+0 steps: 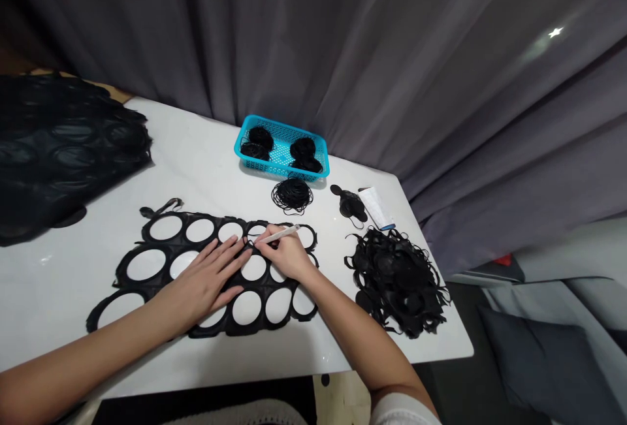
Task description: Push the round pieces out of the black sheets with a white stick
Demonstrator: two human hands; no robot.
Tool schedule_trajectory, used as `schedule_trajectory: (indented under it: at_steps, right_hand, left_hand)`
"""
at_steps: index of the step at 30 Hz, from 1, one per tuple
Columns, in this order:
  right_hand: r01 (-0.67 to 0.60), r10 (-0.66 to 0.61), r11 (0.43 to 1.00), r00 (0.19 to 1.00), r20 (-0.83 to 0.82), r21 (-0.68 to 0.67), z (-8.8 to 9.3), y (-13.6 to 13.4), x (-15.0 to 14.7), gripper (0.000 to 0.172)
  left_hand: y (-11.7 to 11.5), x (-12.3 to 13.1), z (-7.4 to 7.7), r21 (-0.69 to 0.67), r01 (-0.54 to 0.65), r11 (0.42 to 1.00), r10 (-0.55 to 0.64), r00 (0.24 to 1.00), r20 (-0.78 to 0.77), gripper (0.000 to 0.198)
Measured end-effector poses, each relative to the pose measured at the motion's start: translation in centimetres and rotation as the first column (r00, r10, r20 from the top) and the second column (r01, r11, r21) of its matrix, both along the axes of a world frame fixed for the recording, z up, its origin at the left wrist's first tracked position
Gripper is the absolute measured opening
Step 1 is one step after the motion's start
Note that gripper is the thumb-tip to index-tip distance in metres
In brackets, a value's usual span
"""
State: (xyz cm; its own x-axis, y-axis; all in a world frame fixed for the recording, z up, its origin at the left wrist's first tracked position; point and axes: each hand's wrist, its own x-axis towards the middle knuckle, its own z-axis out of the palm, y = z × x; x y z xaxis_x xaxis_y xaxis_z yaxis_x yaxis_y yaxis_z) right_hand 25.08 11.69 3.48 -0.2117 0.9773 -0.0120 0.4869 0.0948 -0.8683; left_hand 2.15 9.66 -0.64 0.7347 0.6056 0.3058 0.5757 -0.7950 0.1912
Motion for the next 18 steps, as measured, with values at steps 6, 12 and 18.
schedule_trajectory:
  at_steps: [6,12,18]
  right_hand:
    - [-0.056,0.045,0.99,0.996,0.081,0.13,0.0,-0.5,-0.1,0.014]
    - [-0.309,0.152,0.887,0.898,0.414,0.343,-1.1,-1.1,-0.4,0.013]
    - [0.23,-0.447,0.804,0.842,0.302,0.548,0.0,2.8,5.4,0.018]
  left_hand:
    - [-0.1,-0.1,0.1,-0.021,-0.014,1.0,0.014,1.0,-0.006,0.058]
    - [0.0,-0.1,0.3,0.002,-0.029,1.0,0.029,0.998,-0.053,0.059]
    - [-0.1,-0.2,0.7,-0.008,-0.048,0.999,0.047,0.996,-0.08,0.058]
